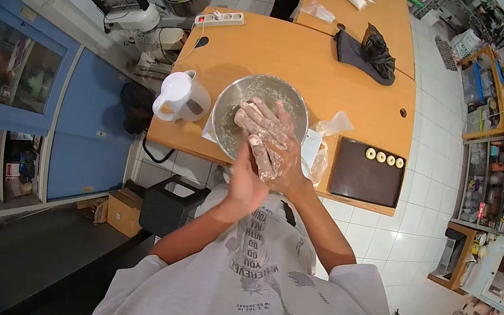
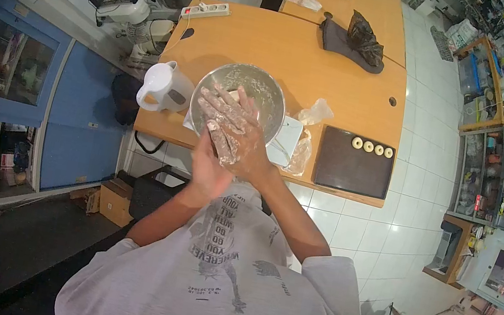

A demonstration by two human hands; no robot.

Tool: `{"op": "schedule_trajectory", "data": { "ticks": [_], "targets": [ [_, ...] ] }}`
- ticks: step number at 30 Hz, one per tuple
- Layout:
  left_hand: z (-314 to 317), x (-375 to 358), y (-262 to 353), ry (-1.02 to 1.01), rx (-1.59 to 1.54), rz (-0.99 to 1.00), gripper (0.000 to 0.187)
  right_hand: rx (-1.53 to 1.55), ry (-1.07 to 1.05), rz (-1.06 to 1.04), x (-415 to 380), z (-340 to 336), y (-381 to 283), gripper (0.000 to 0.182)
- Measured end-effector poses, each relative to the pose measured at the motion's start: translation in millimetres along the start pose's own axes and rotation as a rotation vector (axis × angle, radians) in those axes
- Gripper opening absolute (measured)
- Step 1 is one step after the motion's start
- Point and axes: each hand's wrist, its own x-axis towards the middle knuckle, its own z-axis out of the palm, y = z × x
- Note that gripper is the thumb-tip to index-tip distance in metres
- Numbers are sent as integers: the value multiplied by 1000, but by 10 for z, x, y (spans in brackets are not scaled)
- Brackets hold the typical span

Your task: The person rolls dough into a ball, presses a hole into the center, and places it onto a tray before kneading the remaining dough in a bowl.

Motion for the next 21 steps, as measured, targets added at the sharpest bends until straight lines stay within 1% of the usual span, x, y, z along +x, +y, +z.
{"op": "schedule_trajectory", "data": {
  "ticks": [2,3,5,6,7,8,9,10,11,12,13,14,15,16,17,18,19,20,21],
  "targets": [
    [99,104,192,-156,-5,100,66,190,108,-59,-34,84,-39,45],
    [84,146,125,-173,-20,108,66,172,99,-72,-81,108,-18,45],
    [-24,104,-6,-213,7,115,65,327,52,18,-137,298,-157,45],
    [-90,64,-102,-230,19,113,65,-42,564,120,67,520,-468,46],
    [-133,70,-212,-261,24,116,64,-51,565,113,-3,422,-315,46],
    [-186,42,-284,-282,36,114,64,-15,255,98,-146,273,-87,44],
    [-130,-9,-273,-302,47,111,63,21,-56,84,-165,151,-12,43],
    [-91,-86,-231,-188,179,50,66,21,-54,86,-159,135,-6,43],
    [-53,-75,-145,-186,180,46,66,73,22,78,-155,112,-22,44],
    [4,-11,-21,-84,62,34,66,123,99,69,-129,91,-50,46],
    [21,24,60,18,-56,21,67,124,100,71,-145,125,-105,46],
    [-135,81,20,15,-58,21,67,284,87,117,-185,180,-195,44],
    [-463,194,-109,-108,97,45,68,446,72,164,-227,215,-261,43],
    [-779,310,-240,-230,252,69,68,274,55,59,-280,252,-249,43],
    [-926,359,-303,-353,408,93,69,273,56,60,-236,404,-328,43],
    [-863,297,-325,-354,407,92,69,-118,267,454,-112,664,-463,44],
    [-695,156,-363,-287,357,75,69,-520,471,841,-54,819,-514,44],
    [-492,-4,-392,-219,305,56,69,-69,36,311,-529,363,-27,47],
    [-321,-117,-385,-149,254,34,70,-68,34,317,-441,294,14,47]
  ]
}}
